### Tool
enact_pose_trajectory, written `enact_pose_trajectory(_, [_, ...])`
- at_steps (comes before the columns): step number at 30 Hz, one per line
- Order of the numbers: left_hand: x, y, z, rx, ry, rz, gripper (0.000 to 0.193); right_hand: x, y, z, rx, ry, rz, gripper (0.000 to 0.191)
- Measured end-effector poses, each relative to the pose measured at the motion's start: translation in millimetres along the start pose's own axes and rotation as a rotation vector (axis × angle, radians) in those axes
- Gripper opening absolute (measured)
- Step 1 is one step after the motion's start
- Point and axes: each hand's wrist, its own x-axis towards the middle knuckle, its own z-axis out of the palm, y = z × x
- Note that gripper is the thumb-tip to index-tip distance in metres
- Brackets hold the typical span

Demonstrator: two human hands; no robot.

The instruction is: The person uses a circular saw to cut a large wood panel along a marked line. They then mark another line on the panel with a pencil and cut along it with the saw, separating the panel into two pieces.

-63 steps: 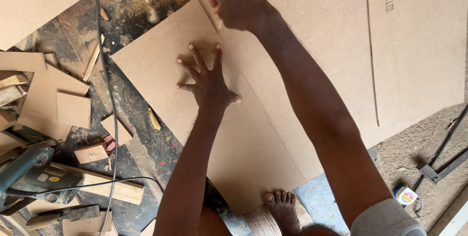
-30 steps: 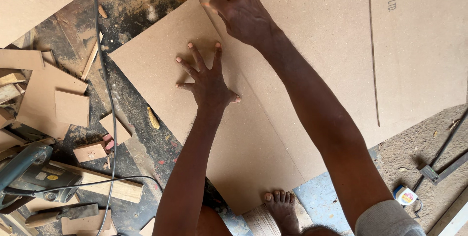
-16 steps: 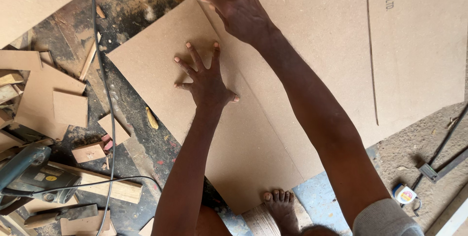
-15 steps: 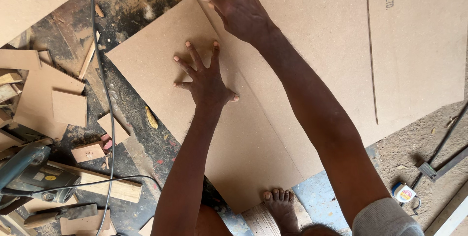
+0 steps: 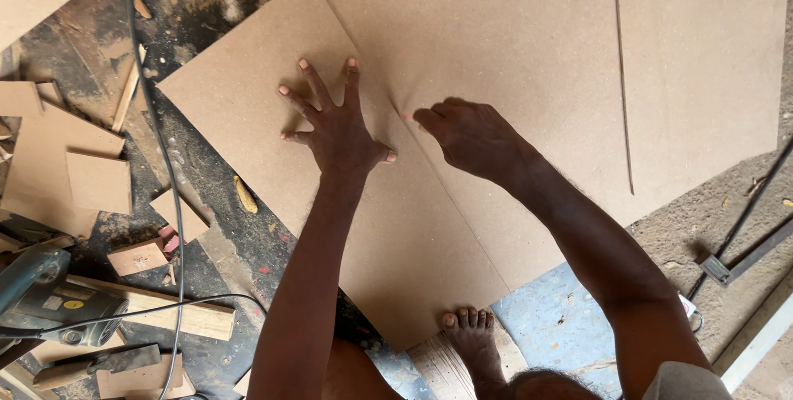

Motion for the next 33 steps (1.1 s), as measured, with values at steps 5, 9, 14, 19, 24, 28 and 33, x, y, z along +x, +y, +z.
enact_pose_trajectory(5, [-2, 0, -1, -0.011, 0.005, 0.001, 0.157, 17, 6, -3, 0.012, 0.160, -0.022, 0.025])
enact_pose_trajectory(9, [0, 2, -2, -0.001, -0.009, -0.010, 0.157, 46, 13, 6, 0.009, 0.304, -0.014, 0.022])
enact_pose_trajectory(14, [1, 0, 2, -0.015, 0.001, -0.013, 0.157, 47, 11, 15, -0.002, 0.279, -0.069, 0.026])
enact_pose_trajectory(19, [1, -3, 7, -0.012, 0.034, 0.014, 0.158, -14, -6, 13, -0.047, 0.150, -0.068, 0.034])
enact_pose_trajectory(24, [4, -4, 11, -0.014, 0.042, 0.010, 0.157, -56, -16, 9, 0.063, 0.035, -0.005, 0.026])
enact_pose_trajectory(28, [3, -5, 14, -0.012, 0.074, 0.032, 0.157, -23, -6, 9, 0.129, -0.215, 0.141, 0.008])
enact_pose_trajectory(33, [3, -5, 15, -0.011, 0.074, 0.023, 0.158, 56, 19, 9, 0.165, -0.211, 0.071, 0.026])
